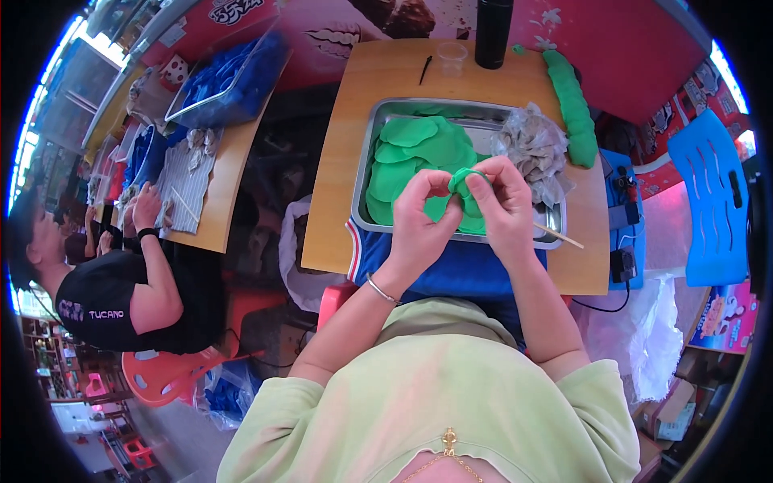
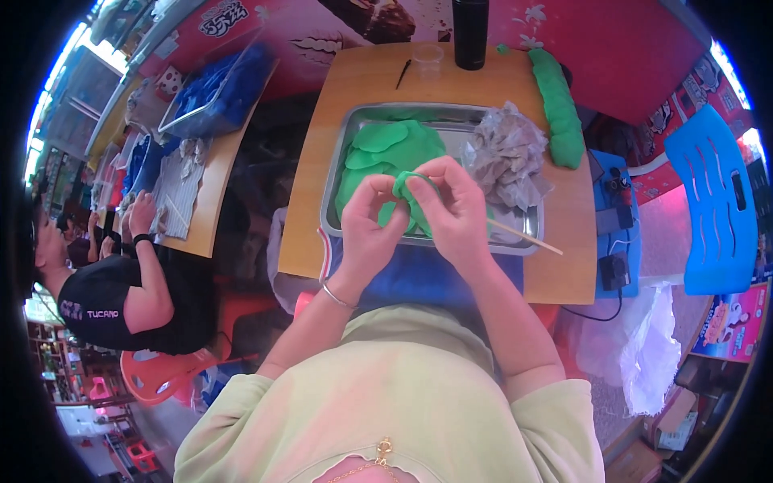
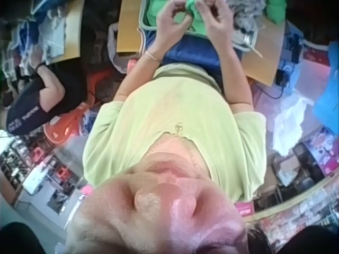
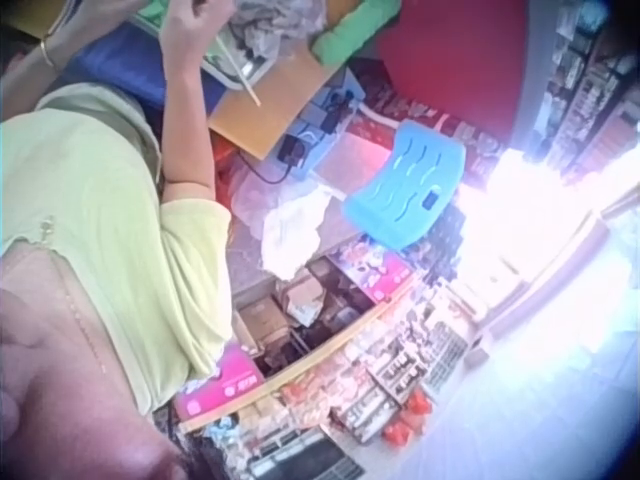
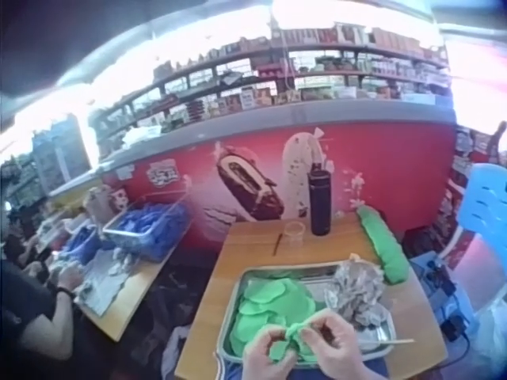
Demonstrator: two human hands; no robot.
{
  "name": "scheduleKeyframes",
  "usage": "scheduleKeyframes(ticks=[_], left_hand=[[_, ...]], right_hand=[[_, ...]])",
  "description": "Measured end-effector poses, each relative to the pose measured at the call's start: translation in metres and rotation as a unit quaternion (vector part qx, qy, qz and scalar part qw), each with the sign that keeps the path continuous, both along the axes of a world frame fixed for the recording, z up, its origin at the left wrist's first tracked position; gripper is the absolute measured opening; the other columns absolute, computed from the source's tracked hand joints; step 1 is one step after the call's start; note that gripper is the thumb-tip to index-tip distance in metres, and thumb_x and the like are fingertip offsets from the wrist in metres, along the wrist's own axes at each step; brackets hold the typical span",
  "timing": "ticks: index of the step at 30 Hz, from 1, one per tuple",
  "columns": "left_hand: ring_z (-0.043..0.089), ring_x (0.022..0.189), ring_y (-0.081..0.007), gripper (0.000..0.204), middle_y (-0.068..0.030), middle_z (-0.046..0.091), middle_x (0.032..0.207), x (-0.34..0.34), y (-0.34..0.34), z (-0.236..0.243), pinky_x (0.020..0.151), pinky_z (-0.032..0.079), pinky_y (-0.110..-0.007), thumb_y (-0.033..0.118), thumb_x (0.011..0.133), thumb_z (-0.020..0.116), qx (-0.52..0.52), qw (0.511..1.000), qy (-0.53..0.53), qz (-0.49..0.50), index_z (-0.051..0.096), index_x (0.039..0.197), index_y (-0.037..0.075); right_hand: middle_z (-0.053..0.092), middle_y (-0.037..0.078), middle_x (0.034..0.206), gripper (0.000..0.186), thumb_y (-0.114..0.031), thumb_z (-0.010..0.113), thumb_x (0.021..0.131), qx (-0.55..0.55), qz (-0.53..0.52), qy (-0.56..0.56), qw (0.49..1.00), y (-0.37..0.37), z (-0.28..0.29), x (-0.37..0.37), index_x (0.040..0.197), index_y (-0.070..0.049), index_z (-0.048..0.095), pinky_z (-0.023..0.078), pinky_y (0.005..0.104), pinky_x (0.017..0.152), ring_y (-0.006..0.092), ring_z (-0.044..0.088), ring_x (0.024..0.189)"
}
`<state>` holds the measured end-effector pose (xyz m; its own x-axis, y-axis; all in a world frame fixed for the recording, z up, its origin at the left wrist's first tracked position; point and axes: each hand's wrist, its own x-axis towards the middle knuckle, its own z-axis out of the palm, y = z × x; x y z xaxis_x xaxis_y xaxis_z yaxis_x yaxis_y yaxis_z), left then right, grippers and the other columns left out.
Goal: Stuffing small green leather or felt circles with cotton using a wooden stick.
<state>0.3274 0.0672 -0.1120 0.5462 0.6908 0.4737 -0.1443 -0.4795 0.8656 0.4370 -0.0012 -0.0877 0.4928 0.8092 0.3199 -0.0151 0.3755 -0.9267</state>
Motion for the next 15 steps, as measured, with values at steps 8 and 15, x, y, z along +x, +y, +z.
scheduleKeyframes(ticks=[8,15], left_hand=[[0.056,0.078,-0.0056,0.012,-0.0023,0.059,0.091,0.0,-0.01,0.003,0.067,0.047,-0.022,0.003,0.088,0.058,-0.258,0.963,-0.062,-0.057,0.056,0.099,-0.001],[0.052,0.088,-0.0063,0.013,0.0008,0.058,0.096,-0.003,0.005,-0.017,0.083,0.042,-0.023,0.011,0.091,0.055,-0.514,0.819,-0.16,-0.198,0.056,0.101,0.002]], right_hand=[[0.056,0.002,0.068,0.011,-0.008,0.067,0.083,0.038,-0.08,-0.16,0.983,-0.004,-0.013,-0.01,0.082,-0.002,0.058,0.04,0.0215,0.053,0.0056,0.049,0.059],[0.057,-0.001,0.072,0.013,-0.011,0.064,0.087,-0.067,-0.137,-0.109,0.982,0.008,-0.019,0.01,0.08,-0.003,0.056,0.04,0.0206,0.054,0.004,0.051,0.063]])
